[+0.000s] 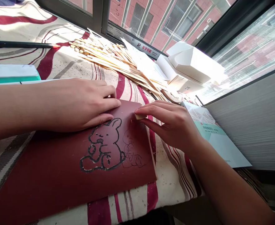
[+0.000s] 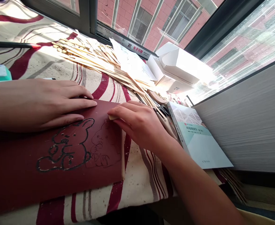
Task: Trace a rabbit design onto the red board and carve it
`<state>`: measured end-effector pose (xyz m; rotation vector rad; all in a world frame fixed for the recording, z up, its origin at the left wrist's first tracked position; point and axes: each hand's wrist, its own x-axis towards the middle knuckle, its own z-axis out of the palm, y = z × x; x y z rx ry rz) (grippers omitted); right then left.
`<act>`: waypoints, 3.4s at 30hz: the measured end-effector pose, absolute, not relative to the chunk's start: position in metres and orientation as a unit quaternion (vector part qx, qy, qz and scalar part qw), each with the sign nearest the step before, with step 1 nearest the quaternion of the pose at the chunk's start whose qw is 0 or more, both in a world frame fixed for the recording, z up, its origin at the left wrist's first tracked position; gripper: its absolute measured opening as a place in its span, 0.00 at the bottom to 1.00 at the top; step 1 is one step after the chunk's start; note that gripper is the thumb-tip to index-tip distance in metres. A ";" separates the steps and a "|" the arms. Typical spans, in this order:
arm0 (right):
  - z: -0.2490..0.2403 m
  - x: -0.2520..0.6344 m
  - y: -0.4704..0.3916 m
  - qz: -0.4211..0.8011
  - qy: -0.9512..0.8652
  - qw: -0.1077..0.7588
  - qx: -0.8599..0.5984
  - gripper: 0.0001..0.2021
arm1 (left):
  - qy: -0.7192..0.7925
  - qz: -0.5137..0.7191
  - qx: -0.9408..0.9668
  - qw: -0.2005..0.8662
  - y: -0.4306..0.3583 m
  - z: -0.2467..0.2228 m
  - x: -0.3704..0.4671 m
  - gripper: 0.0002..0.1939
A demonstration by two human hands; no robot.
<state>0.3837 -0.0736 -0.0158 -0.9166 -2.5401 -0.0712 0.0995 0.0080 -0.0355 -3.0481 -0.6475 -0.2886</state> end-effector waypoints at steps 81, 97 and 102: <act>0.015 0.381 -0.106 0.081 -0.966 0.071 -0.235 0.12 | -0.233 -0.057 -0.971 -0.004 0.007 -0.033 0.096 0.35; 0.008 0.381 -0.103 0.044 -0.962 0.106 -0.249 0.11 | -0.232 -0.067 -0.970 -0.006 0.008 -0.036 0.092 0.35; 0.007 0.379 -0.102 0.042 -0.964 0.102 -0.240 0.12 | -0.232 -0.066 -0.970 -0.013 0.006 -0.036 0.092 0.35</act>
